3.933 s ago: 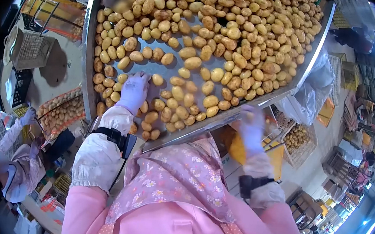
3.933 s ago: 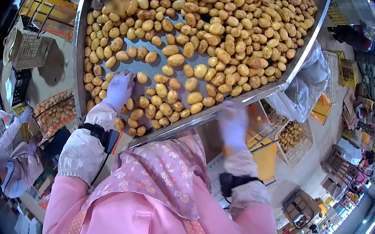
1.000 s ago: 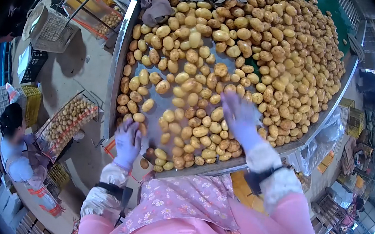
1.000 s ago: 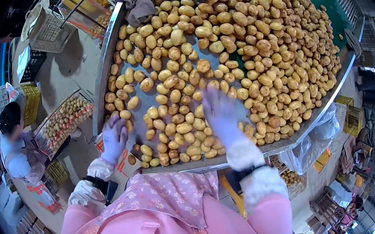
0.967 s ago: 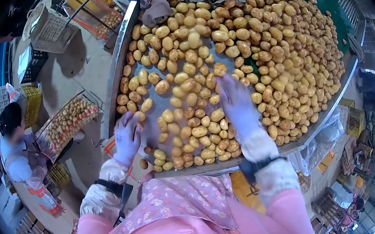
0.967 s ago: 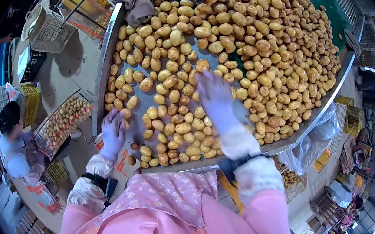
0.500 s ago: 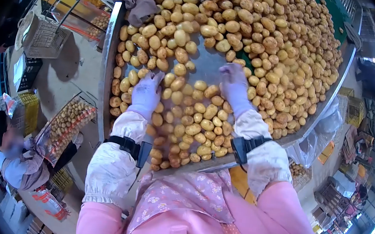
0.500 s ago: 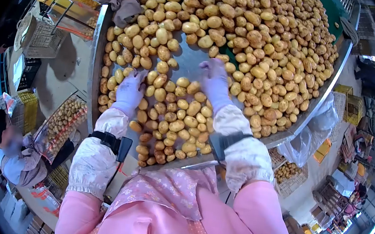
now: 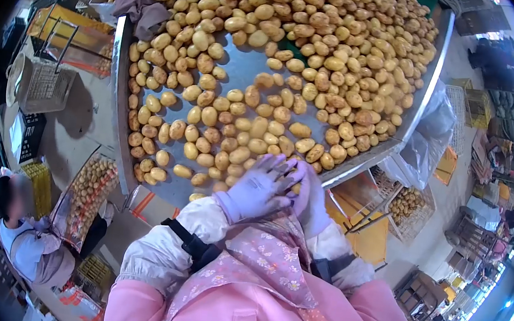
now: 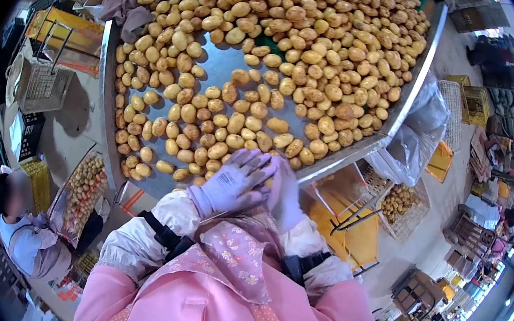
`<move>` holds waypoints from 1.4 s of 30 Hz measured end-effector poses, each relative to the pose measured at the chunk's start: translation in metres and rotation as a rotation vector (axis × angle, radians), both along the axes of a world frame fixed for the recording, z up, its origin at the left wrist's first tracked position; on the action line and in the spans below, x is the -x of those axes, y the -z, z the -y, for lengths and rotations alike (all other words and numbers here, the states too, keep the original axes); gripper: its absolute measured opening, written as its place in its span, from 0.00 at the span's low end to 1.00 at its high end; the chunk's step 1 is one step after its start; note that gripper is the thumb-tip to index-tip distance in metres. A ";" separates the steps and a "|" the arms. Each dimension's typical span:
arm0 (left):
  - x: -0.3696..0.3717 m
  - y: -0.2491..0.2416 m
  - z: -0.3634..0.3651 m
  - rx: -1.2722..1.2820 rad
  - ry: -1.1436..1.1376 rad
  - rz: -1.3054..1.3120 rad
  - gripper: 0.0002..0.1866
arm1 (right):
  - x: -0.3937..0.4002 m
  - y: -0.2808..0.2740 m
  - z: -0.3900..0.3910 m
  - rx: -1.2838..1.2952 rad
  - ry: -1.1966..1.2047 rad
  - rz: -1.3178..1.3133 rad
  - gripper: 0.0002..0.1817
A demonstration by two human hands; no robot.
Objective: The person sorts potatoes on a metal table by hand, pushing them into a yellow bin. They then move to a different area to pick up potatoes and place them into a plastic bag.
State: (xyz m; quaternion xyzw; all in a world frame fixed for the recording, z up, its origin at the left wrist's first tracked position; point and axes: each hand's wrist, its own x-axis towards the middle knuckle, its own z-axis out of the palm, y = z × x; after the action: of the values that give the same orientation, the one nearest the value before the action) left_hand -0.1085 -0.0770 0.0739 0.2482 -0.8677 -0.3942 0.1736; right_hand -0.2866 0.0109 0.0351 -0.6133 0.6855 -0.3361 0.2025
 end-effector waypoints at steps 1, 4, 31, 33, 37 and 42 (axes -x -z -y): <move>-0.002 0.006 0.006 0.044 0.014 0.121 0.29 | 0.018 -0.013 -0.010 -0.177 0.286 0.584 0.18; -0.036 0.029 0.030 0.026 -0.245 0.256 0.21 | 0.109 -0.008 -0.066 -0.296 0.457 0.430 0.17; -0.153 0.033 -0.076 0.054 -0.568 0.418 0.28 | -0.016 0.028 0.051 -0.549 -0.277 -0.521 0.17; -0.135 0.030 -0.078 0.085 -0.400 0.407 0.28 | -0.021 0.060 0.045 -0.328 -0.162 -0.307 0.18; -0.119 0.038 -0.070 0.030 -0.031 0.377 0.28 | -0.005 -0.016 0.042 -0.394 -0.065 -0.066 0.26; -0.131 0.051 -0.054 0.186 -0.012 0.376 0.28 | 0.115 -0.095 0.005 -0.213 0.008 0.328 0.20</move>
State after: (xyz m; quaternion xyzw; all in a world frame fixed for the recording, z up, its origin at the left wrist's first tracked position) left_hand 0.0224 -0.0233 0.0225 0.3055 -0.9160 -0.2580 0.0333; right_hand -0.4014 0.0064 0.1303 -0.5227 0.6775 -0.3577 0.3738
